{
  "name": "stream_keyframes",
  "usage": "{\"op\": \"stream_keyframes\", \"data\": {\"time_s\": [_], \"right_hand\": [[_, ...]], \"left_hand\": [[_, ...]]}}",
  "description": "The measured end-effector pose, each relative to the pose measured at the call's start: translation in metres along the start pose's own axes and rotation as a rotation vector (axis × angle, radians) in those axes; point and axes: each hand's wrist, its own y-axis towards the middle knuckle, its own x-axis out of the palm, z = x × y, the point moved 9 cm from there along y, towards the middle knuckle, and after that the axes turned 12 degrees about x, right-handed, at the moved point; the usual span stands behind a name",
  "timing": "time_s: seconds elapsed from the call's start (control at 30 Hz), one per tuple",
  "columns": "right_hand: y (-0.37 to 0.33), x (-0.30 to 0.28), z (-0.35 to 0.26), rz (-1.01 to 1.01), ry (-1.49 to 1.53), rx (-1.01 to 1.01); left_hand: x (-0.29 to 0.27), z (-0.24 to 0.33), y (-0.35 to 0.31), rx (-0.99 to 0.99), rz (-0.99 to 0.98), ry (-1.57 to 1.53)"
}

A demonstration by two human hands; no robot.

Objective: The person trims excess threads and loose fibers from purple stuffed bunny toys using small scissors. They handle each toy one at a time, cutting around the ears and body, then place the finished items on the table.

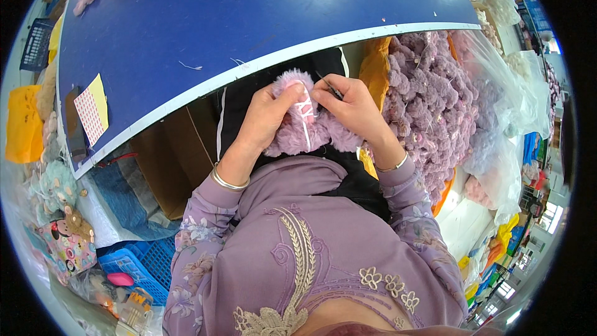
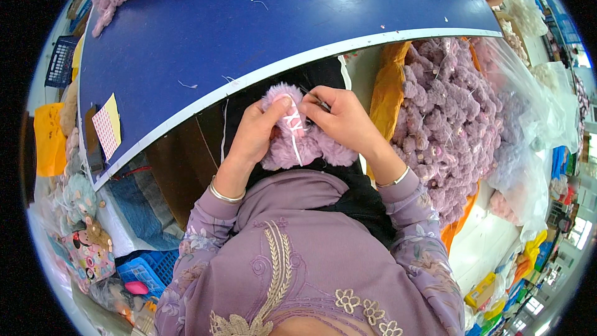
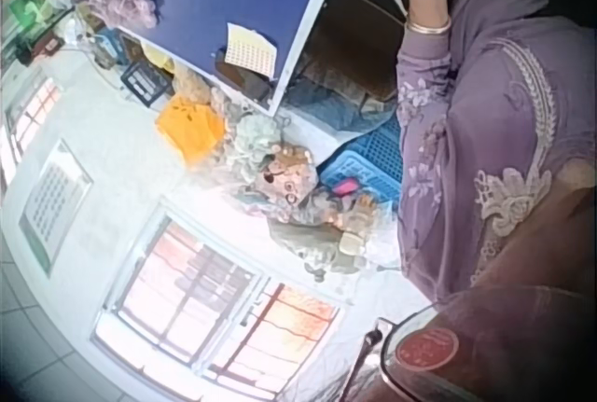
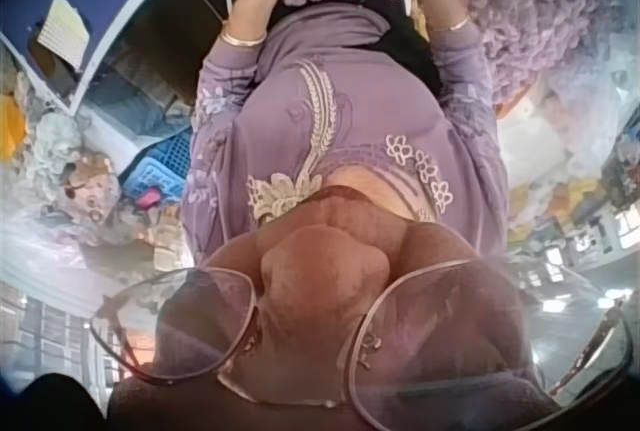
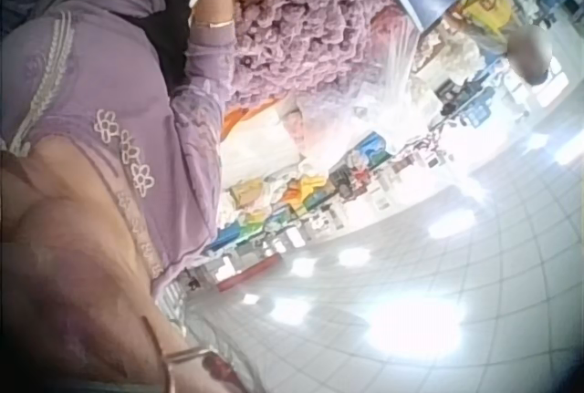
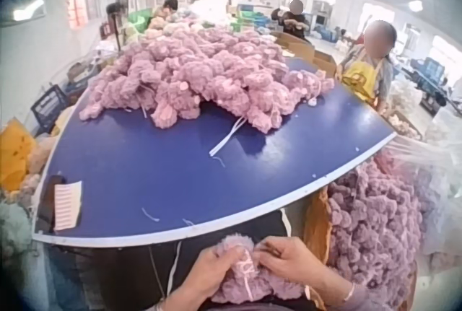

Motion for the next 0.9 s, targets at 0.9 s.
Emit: {"op": "stream_keyframes", "data": {"time_s": [0.9], "right_hand": [[-0.001,0.003,-0.045,0.065,-0.353,-0.263]], "left_hand": [[0.018,0.01,-0.004,0.338,-0.126,0.585]]}}
